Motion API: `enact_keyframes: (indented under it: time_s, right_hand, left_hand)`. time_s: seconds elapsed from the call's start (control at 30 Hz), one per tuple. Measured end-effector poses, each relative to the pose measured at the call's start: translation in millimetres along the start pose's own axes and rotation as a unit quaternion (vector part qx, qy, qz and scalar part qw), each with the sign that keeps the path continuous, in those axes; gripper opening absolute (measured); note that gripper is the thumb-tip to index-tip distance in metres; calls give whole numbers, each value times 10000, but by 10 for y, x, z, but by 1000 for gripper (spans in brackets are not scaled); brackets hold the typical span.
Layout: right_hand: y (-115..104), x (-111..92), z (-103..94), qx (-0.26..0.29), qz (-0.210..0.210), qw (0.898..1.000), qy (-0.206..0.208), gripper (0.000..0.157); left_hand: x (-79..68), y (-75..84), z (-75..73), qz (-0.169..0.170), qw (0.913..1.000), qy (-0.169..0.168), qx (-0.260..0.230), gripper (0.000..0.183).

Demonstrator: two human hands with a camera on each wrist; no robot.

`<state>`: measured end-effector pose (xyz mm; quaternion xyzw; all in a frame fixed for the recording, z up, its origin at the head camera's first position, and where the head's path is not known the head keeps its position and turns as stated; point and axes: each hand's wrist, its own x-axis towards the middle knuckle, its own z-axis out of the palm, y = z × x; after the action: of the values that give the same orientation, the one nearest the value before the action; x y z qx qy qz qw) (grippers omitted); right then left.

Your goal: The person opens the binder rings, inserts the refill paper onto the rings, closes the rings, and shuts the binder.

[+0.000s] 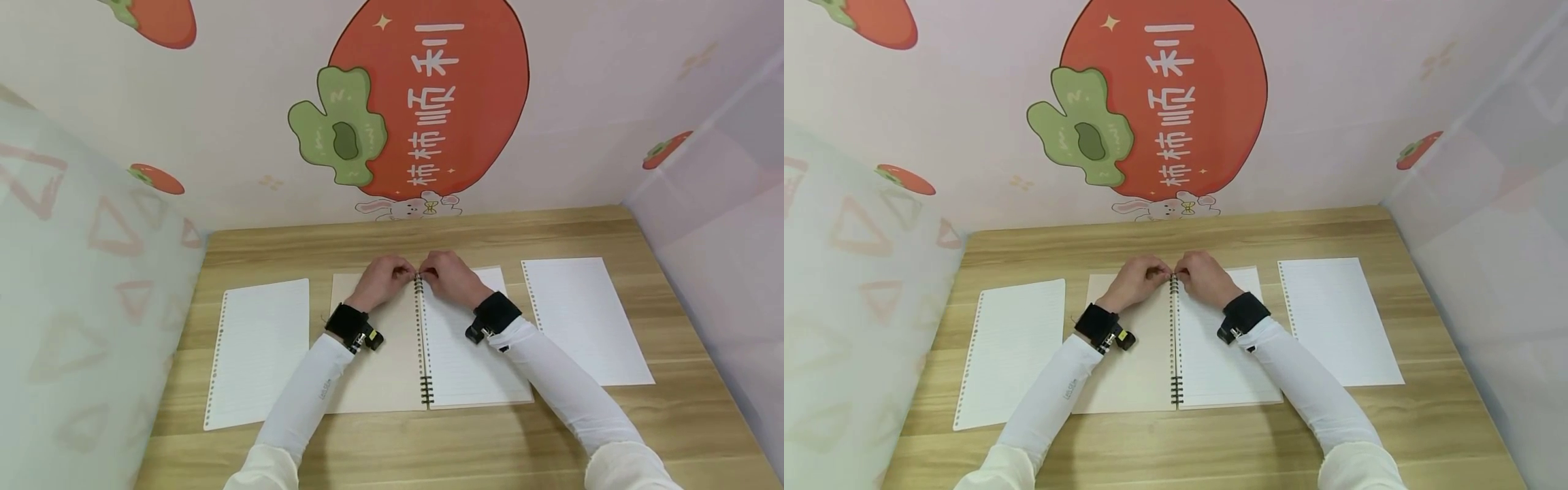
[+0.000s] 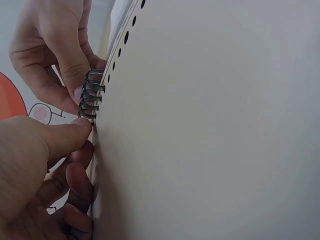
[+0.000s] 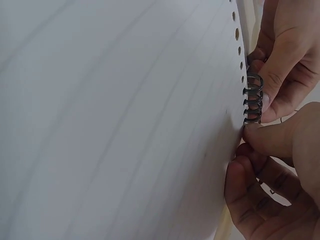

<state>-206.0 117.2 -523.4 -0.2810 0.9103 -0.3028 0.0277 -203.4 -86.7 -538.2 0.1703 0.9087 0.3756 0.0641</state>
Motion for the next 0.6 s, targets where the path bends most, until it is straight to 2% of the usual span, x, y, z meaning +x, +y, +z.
enact_keyframes:
  time_s: [0.33,0.5,0.6]
  right_hand:
    - [10,-12,3,-56,-12,10000,-10,14]
    - [-57,-89,-20,70,139,9998,118,15]
    - [-104,-159,-28,259,227,9992,194,14]
  left_hand:
    - [-26,18,-8,154,9999,12,0,13]
    - [-116,41,-9,241,9993,269,112,12]
    - [-203,77,-23,146,9992,357,47,10]
